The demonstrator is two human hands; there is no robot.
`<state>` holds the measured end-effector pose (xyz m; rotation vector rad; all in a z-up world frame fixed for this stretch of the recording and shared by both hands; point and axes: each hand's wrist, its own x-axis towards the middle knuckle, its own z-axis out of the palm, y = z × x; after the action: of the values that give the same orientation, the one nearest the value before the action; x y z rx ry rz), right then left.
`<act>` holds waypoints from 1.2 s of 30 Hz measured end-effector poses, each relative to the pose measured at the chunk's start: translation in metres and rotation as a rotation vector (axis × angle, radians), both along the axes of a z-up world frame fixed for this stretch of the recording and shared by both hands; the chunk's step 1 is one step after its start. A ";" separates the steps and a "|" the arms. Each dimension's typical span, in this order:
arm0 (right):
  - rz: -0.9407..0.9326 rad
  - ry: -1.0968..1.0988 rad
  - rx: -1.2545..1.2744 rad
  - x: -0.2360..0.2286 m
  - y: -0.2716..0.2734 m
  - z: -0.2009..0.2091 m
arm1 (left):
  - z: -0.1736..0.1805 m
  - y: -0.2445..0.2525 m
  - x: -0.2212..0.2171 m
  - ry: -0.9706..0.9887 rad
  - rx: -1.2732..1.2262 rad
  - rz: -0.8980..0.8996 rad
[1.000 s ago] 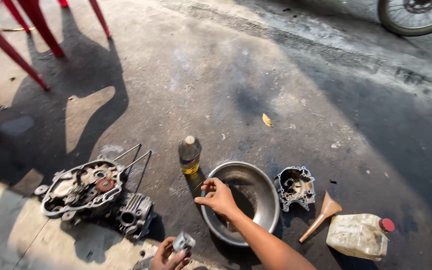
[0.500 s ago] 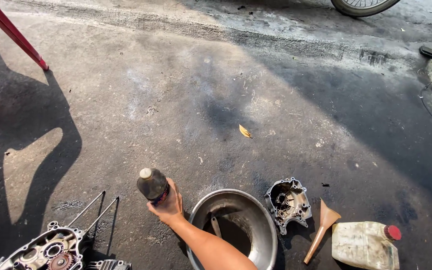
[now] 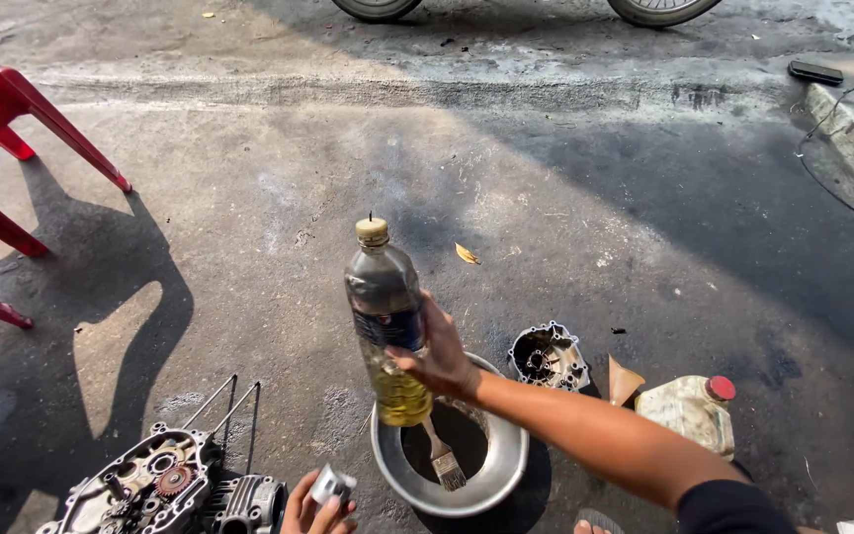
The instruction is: Cleaning motorcycle engine components using a brush and solvent in a metal bowl
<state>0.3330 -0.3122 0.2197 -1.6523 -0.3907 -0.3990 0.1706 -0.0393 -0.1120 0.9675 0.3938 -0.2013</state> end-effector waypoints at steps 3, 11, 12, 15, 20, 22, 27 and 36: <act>0.152 -0.118 -0.338 -0.044 -0.072 0.066 | 0.217 -0.053 0.051 -0.079 0.040 -0.060; 0.210 0.140 -0.718 -0.173 -0.175 0.144 | 0.363 -0.152 0.101 -0.363 0.641 -0.427; 0.196 0.248 -0.814 -0.178 -0.189 0.137 | 0.365 -0.163 0.107 -0.362 0.664 -0.464; 0.141 0.370 -1.011 -0.185 -0.224 0.114 | 0.346 -0.191 0.121 -0.372 0.827 -0.525; 0.140 0.471 -1.380 -0.200 -0.250 0.102 | 0.288 -0.224 0.100 -0.295 0.866 -0.524; 0.091 0.588 -1.550 -0.213 -0.241 0.121 | 0.251 -0.233 0.094 -0.286 0.585 -0.439; 0.116 0.581 -1.737 -0.207 -0.244 0.090 | 0.207 -0.251 0.073 -0.255 0.390 -0.385; 0.148 0.552 -1.730 -0.201 -0.227 0.086 | 0.164 -0.258 0.073 -0.254 0.389 -0.327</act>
<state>0.1323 -0.5388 0.3057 -3.2121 -0.4328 0.7927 0.2437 -0.2977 0.0522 1.4227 0.0355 -0.3006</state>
